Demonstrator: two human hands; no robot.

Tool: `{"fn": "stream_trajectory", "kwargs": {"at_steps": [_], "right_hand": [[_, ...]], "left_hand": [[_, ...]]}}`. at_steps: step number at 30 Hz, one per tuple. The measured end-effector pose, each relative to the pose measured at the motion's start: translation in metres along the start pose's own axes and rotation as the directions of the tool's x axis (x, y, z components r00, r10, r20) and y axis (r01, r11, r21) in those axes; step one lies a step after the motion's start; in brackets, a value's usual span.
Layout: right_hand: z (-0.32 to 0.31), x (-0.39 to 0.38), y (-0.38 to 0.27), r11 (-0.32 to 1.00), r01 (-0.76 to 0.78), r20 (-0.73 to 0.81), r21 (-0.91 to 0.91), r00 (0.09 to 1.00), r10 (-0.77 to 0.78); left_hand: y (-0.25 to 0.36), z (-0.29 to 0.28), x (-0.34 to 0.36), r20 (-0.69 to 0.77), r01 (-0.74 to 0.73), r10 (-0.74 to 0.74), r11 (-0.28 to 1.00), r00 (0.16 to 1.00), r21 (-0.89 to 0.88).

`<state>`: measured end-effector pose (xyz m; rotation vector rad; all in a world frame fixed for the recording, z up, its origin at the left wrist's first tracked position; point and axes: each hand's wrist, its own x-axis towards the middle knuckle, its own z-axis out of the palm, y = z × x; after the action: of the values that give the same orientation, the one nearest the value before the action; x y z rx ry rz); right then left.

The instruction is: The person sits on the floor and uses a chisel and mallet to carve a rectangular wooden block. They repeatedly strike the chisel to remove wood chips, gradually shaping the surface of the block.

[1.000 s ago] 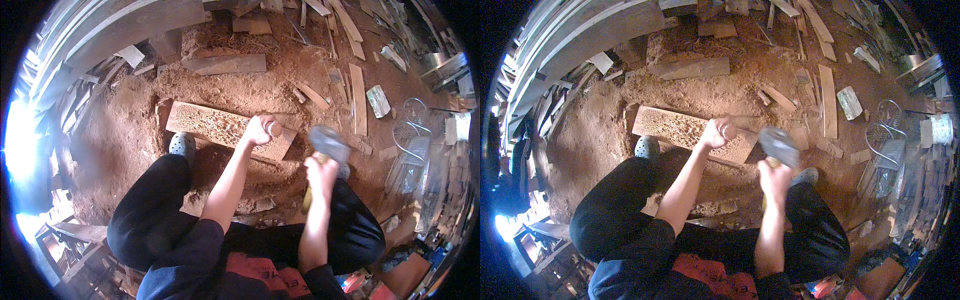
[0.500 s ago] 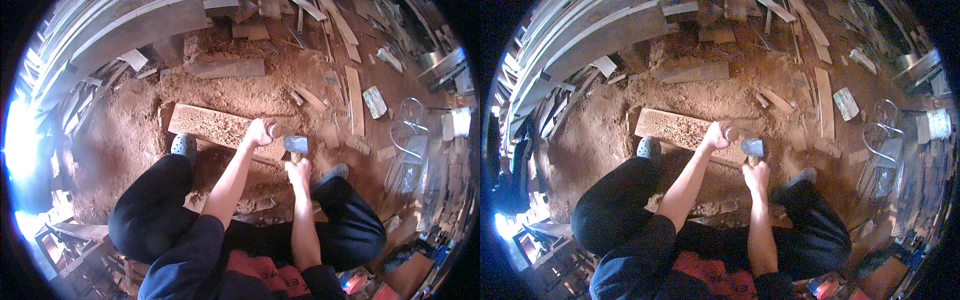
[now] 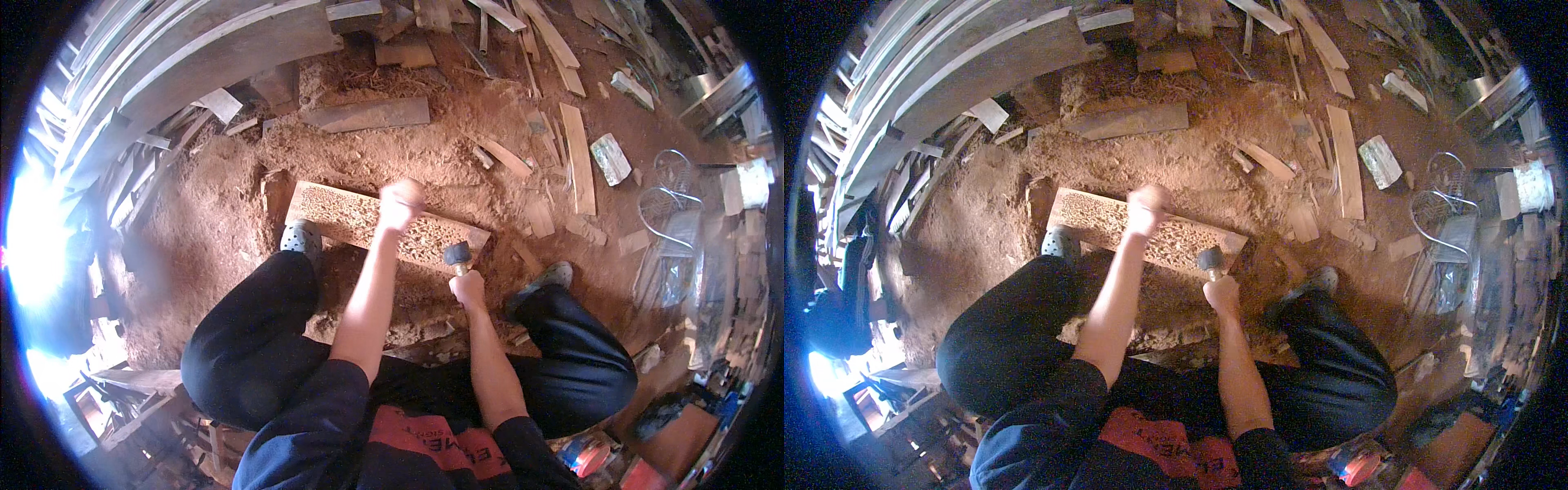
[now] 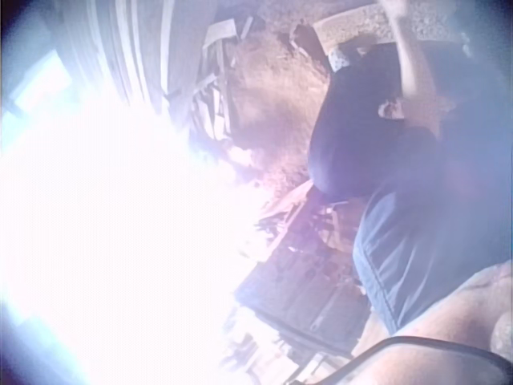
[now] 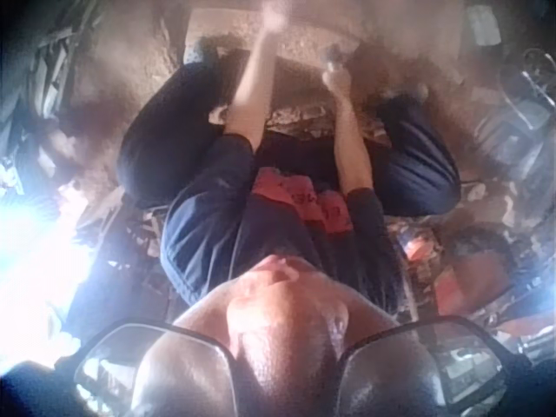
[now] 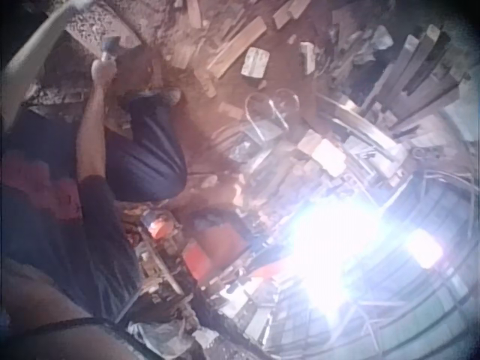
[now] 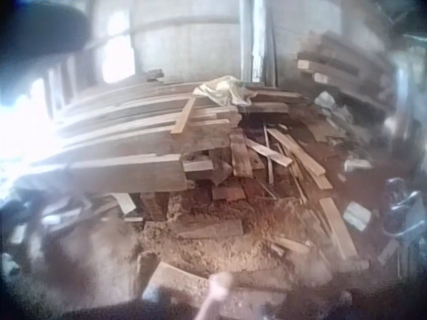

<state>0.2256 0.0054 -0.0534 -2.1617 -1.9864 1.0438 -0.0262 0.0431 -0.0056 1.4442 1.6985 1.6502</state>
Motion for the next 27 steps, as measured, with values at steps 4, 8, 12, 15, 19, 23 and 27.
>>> {"fn": "stream_trajectory", "kwargs": {"at_steps": [4,8,12,15,19,23,27], "right_hand": [[-0.017,-0.016,-0.027,0.995,-0.054,0.057,-0.087,0.997,0.059],[-0.015,-0.009,-0.017,0.999,-0.024,0.111,-0.045,0.993,0.028],[-0.009,-0.005,-0.011,0.995,-0.083,0.138,-0.051,0.986,0.089],[-0.005,0.004,-0.005,0.993,-0.112,0.157,-0.027,0.981,0.115],[-0.005,0.005,-0.004,0.993,-0.120,0.187,-0.019,0.975,0.121],[0.003,0.009,0.007,0.999,-0.050,0.168,-0.004,0.984,0.050],[0.011,0.013,0.019,0.997,0.067,0.142,0.043,0.987,-0.072]], "left_hand": [[-0.026,-0.085,-0.003,-0.312,-0.080,-0.518,0.421,0.796,-0.903],[0.014,-0.071,0.012,-0.232,0.072,-0.327,0.702,0.916,-0.709],[0.020,-0.031,0.016,-0.039,-0.104,0.098,0.973,0.994,-0.207],[0.042,-0.001,0.007,0.233,0.282,-0.264,0.958,0.936,-0.049],[0.039,0.018,-0.009,0.338,0.144,-0.217,0.963,0.916,0.227],[0.043,0.022,-0.012,0.409,0.145,-0.262,0.944,0.874,0.296],[0.045,0.022,-0.013,0.416,0.097,-0.193,0.966,0.889,0.240]]}}
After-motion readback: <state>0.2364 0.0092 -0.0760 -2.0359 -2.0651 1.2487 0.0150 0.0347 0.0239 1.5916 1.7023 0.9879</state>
